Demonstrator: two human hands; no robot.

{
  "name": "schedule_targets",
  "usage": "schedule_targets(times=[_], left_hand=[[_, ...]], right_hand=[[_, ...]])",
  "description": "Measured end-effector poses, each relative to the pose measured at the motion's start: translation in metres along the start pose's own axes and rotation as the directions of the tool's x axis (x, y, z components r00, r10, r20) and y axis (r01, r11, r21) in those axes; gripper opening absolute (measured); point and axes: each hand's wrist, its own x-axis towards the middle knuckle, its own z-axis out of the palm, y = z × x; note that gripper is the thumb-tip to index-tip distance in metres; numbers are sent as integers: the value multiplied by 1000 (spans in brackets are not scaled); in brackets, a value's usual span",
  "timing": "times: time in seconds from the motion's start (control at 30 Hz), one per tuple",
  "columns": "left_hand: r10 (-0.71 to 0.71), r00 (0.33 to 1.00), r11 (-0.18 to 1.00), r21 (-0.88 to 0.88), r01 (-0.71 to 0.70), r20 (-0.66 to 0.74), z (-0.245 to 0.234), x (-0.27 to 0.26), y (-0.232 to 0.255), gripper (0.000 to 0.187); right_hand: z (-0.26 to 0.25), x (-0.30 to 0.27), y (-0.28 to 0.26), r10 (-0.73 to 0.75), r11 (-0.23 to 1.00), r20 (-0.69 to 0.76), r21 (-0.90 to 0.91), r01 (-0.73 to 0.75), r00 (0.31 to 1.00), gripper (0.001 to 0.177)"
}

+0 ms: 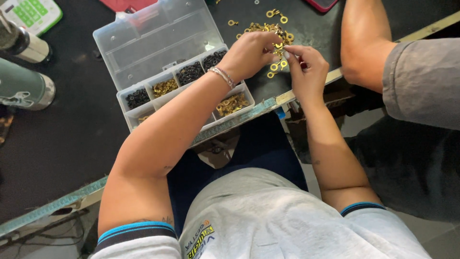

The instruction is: The person sorts small metal fasteners from a compartmentalized plastic box onto a workbench. They pick up handfuls of gold-colored snap fasteners, separate them by type, and place them into piles on the table while occasionally returning some to the box.

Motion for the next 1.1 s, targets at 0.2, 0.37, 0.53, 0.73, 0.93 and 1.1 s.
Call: schedule_targets(times=[0.2, 0.37, 0.53, 0.73, 0.93, 1.1], left_hand=[[-29, 997, 998, -54, 25, -74, 4, 6, -3, 9], [-70, 996, 997, -39, 68, -51, 5, 7, -15, 14], [-65, 997, 997, 43, 67, -47, 7, 0, -14, 22], [-37, 999, 992, 124, 35, 17, 0, -11, 18, 11], [13, 1000, 962, 272, -9, -13, -19, -46, 37, 20], [26, 994, 948, 312, -59, 110, -66, -103, 48, 23]], right_hand=[[2, 0, 6, 75, 996, 34, 55, -77, 997, 16], [-1, 1, 1, 130, 982, 94, 128, -142, 987, 19], [1, -1, 6, 126, 984, 107, 113, -138, 986, 17], [0, -8, 17, 26, 961, 134, 270, -61, 991, 14], [2, -15, 27, 6, 925, 160, 373, -66, 987, 17], [2, -14, 15, 43, 960, 150, 269, -83, 988, 13]])
